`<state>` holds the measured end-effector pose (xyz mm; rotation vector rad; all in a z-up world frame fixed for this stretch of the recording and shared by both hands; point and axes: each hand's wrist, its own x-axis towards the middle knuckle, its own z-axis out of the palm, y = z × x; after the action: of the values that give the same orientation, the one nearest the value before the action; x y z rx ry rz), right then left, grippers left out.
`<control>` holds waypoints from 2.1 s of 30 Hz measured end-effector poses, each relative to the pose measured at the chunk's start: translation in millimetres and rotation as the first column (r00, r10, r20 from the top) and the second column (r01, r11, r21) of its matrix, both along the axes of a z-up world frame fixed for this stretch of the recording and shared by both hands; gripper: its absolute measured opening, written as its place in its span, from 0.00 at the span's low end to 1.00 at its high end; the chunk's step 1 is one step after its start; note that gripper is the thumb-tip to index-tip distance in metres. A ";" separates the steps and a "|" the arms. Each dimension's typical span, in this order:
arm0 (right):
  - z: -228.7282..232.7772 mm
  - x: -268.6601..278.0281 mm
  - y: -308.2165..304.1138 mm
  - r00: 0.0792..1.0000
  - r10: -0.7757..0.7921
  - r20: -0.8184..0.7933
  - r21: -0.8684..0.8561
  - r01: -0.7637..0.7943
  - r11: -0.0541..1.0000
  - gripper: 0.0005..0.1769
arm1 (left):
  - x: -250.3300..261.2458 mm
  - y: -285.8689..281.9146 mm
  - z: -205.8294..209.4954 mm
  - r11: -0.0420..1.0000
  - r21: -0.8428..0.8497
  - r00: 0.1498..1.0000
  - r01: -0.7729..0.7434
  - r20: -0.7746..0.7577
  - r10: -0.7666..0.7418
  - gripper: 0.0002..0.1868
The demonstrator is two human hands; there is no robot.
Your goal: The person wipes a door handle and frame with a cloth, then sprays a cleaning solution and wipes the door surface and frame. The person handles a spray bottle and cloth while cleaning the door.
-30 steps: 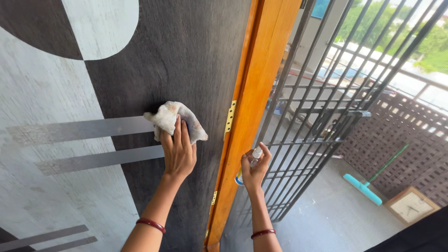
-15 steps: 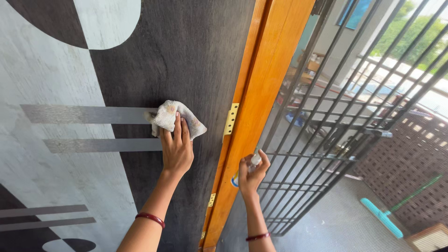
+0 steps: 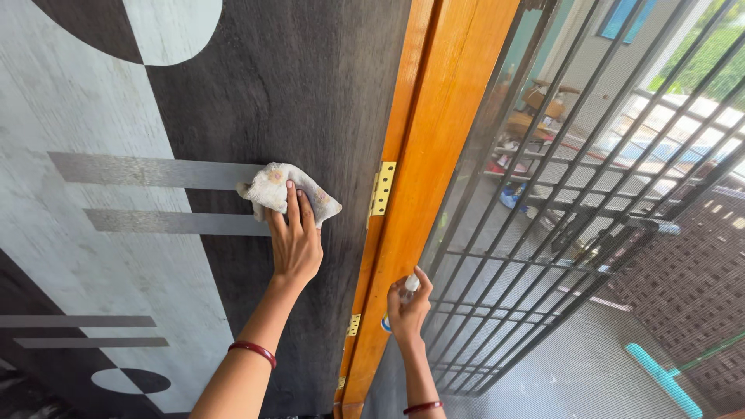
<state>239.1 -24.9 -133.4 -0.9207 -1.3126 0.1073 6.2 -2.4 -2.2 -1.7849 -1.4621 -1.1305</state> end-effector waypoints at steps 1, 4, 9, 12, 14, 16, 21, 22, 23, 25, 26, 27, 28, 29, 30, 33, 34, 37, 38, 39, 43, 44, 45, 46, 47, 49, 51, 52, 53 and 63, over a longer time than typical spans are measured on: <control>-4.2 0.5 -4.4 1.000 0.022 -0.017 -0.017 -0.023 1.000 0.33 | 0.7 -1.5 -1.4 1.000 -0.007 1.000 0.005 0.008 -0.004 0.38; 4.3 10.4 -6.0 0.995 0.098 0.022 0.078 -0.100 0.992 0.37 | 4.0 -3.2 -5.8 1.000 -0.007 1.000 0.007 0.020 -0.007 0.38; -0.4 15.7 -1.7 0.998 0.058 -0.019 0.056 -0.057 0.997 0.34 | 20.3 -4.6 -23.7 0.999 -0.041 0.999 0.034 -0.017 -0.035 0.37; -37.5 10.1 -10.7 0.999 0.031 0.021 -0.073 -0.029 0.997 0.33 | 25.8 -5.7 -39.3 0.995 -0.084 0.998 0.052 -0.028 -0.055 0.37; -60.2 6.5 -21.6 0.997 -0.010 0.070 -0.114 0.018 0.993 0.33 | 25.6 -4.5 -44.9 0.995 -0.092 0.998 0.037 -0.053 -0.042 0.37; -73.8 2.4 -31.1 0.992 -0.057 0.110 -0.083 0.067 0.994 0.32 | 23.2 -2.9 -46.0 0.992 -0.114 0.997 0.060 -0.039 -0.065 0.37; -96.3 6.1 -42.8 0.992 -0.035 0.119 -0.039 0.040 0.998 0.34 | 24.4 -7.6 -50.0 0.992 -0.119 0.998 0.043 -0.043 -0.048 0.37; -104.3 5.7 -43.3 0.992 -0.026 0.127 -0.035 0.030 0.999 0.33 | 25.3 -9.0 -49.5 0.990 -0.129 0.998 0.055 -0.029 -0.059 0.37; -115.4 4.0 -44.9 0.992 -0.025 0.122 -0.089 0.036 0.995 0.34 | 26.3 -10.8 -50.0 0.987 -0.142 0.997 0.070 -0.015 -0.073 0.37; -141.9 -0.1 -49.9 0.993 -0.026 0.112 -0.200 0.048 0.979 0.34 | 25.0 -12.5 -50.7 0.987 -0.153 0.997 0.048 -0.044 -0.055 0.37; -154.8 1.8 -54.9 0.991 -0.038 0.128 -0.269 0.072 0.960 0.33 | 24.6 -14.4 -52.2 0.987 -0.159 0.997 0.037 -0.060 -0.047 0.37; -165.4 2.9 -57.0 0.989 -0.048 0.143 -0.330 0.094 0.939 0.33 | 24.2 -15.2 -52.6 0.987 -0.156 0.997 0.045 -0.052 -0.054 0.37; -174.2 3.1 -60.3 0.986 -0.057 0.159 -0.388 0.116 0.914 0.32 | 24.5 -16.6 -53.4 0.987 -0.154 0.997 0.053 -0.045 -0.061 0.36; -180.1 2.2 -63.3 0.984 -0.058 0.166 -0.352 0.114 0.929 0.32 | 23.7 -16.2 -53.0 0.987 -0.149 0.997 0.061 -0.036 -0.067 0.36; -183.6 0.5 -66.6 0.983 -0.060 0.173 -0.314 0.112 0.943 0.32 | 21.8 -14.7 -52.0 0.987 -0.150 0.997 0.062 -0.039 -0.068 0.36; -182.2 -0.6 -72.6 0.988 -0.048 0.149 -0.261 0.086 0.962 0.32 | 22.0 -13.7 -54.0 0.985 -0.161 0.997 0.065 -0.036 -0.072 0.36; -180.3 -0.8 -75.0 0.990 -0.041 0.133 -0.252 0.074 0.965 0.33 | 22.4 -13.4 -54.2 0.985 -0.164 0.997 0.062 -0.035 -0.069 0.36; -181.9 1.4 -82.0 0.990 -0.048 0.131 -0.330 0.090 0.940 0.34 | 24.7 -15.6 -53.9 0.984 -0.163 0.997 0.067 -0.027 -0.073 0.36; -186.0 2.4 -84.6 0.988 -0.064 0.140 -0.386 0.115 0.915 0.34 | 25.3 -17.4 -54.3 0.984 -0.163 0.997 0.072 -0.023 -0.077 0.36; -191.4 4.0 -87.8 0.985 -0.082 0.151 -0.439 0.141 0.887 0.34 | 26.2 -18.7 -54.8 0.982 -0.172 0.997 0.078 -0.015 -0.082 0.36; -201.4 9.8 -105.1 0.990 -0.095 0.103 -0.542 0.136 0.829 0.34 | 25.6 -20.7 -55.8 0.983 -0.173 0.997 0.061 -0.036 -0.068 0.35; -196.5 8.8 -102.9 0.989 -0.104 0.107 -0.493 0.143 0.858 0.34 | 25.4 -20.6 -56.3 0.985 -0.165 0.997 0.049 -0.054 -0.058 0.34; -188.6 9.1 -99.5 0.987 -0.115 0.112 -0.445 0.154 0.882 0.34 | 26.5 -21.0 -57.6 0.984 -0.176 0.997 0.035 -0.056 -0.045 0.35; -177.9 9.0 -95.6 0.985 -0.127 0.117 -0.396 0.163 0.903 0.35 | 27.4 -20.7 -58.0 0.982 -0.187 0.998 0.021 -0.058 -0.032 0.35; -164.2 8.3 -89.7 0.984 -0.145 0.103 -0.334 0.172 0.927 0.35 | 27.0 -21.0 -57.7 0.981 -0.196 0.998 0.003 -0.061 -0.016 0.35; -132.8 9.5 -75.1 0.982 -0.177 0.068 -0.202 0.187 0.961 0.36 | 29.1 -23.7 -56.7 0.983 -0.182 0.999 0.035 -0.035 -0.042 0.35; -105.8 12.8 -63.7 0.983 -0.181 0.026 -0.195 0.183 0.964 0.36 | 29.6 -25.7 -54.3 0.981 -0.182 0.998 0.062 -0.007 -0.065 0.35; -96.3 14.8 -59.4 0.983 -0.184 0.004 -0.191 0.181 0.965 0.36 | 29.7 -26.7 -53.3 0.979 -0.191 0.997 0.075 0.008 -0.075 0.36; -90.1 15.4 -55.5 0.983 -0.183 -0.005 -0.210 0.178 0.961 0.36 | 29.4 -27.8 -52.5 0.976 -0.199 0.996 0.087 0.023 -0.084 0.36; -52.4 12.6 -58.1 0.990 -0.128 0.058 -0.104 0.134 0.986 0.35 | 25.2 -29.7 -36.9 0.986 -0.151 0.998 0.066 0.015 -0.064 0.37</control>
<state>251.7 -83.0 -185.8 -1.1054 -1.2998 0.0522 31.4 -32.1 -39.1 -1.9451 -1.5418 -1.0870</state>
